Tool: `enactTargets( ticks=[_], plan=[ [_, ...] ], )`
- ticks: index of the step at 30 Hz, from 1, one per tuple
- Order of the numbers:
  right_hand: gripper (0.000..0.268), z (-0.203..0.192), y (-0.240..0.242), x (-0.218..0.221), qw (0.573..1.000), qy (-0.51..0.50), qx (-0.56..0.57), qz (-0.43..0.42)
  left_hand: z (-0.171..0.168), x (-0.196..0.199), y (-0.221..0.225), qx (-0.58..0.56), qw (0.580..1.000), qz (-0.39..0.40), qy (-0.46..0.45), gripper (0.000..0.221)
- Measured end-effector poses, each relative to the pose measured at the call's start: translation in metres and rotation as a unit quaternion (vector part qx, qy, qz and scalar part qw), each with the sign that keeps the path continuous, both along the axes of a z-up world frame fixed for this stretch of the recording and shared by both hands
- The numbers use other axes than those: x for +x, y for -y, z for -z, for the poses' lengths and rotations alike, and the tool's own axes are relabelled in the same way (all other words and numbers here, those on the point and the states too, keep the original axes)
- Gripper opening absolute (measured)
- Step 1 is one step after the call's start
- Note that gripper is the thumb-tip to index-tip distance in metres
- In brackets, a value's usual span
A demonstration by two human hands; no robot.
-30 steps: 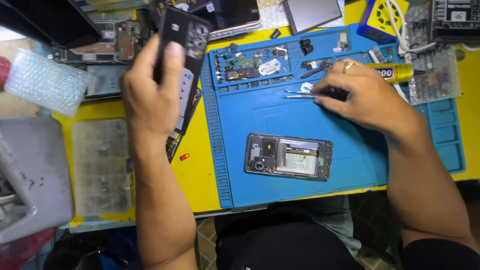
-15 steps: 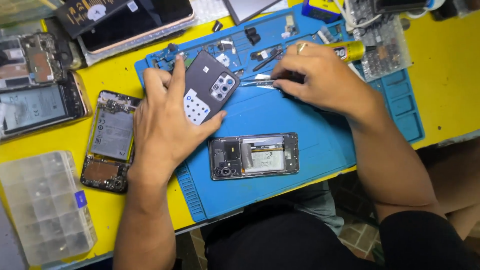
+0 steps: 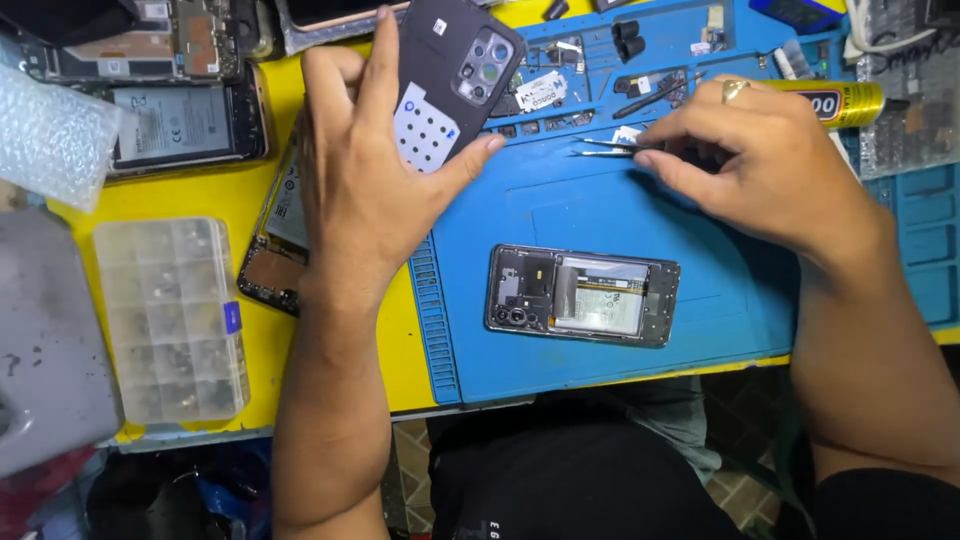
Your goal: The person repairs a disassembled smartphone on a blue work mat. They use tweezers to place small components and adhesive strips onto the phone's internal frame, then use a screwdriver to secure parts. The person also handles a separate phone back cover and a battery.
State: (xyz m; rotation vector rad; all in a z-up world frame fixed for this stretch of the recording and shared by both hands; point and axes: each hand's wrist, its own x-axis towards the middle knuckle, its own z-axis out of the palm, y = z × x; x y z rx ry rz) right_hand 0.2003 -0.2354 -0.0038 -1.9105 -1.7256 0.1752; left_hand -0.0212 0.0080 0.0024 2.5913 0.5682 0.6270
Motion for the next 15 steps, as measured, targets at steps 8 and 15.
enactTargets(
  ticks=[8, 15],
  plan=[
    [0.004, 0.005, 0.003, 0.000, 0.999, -0.014, 0.021, 0.036, -0.002, 0.004, 0.009, -0.014, 0.998, -0.031, -0.050, 0.110],
    [0.005, 0.004, 0.001, -0.001, 0.999, -0.014, 0.041, 0.025, -0.003, 0.009, 0.015, 0.007, 0.996, -0.013, -0.089, 0.106]
  ],
)
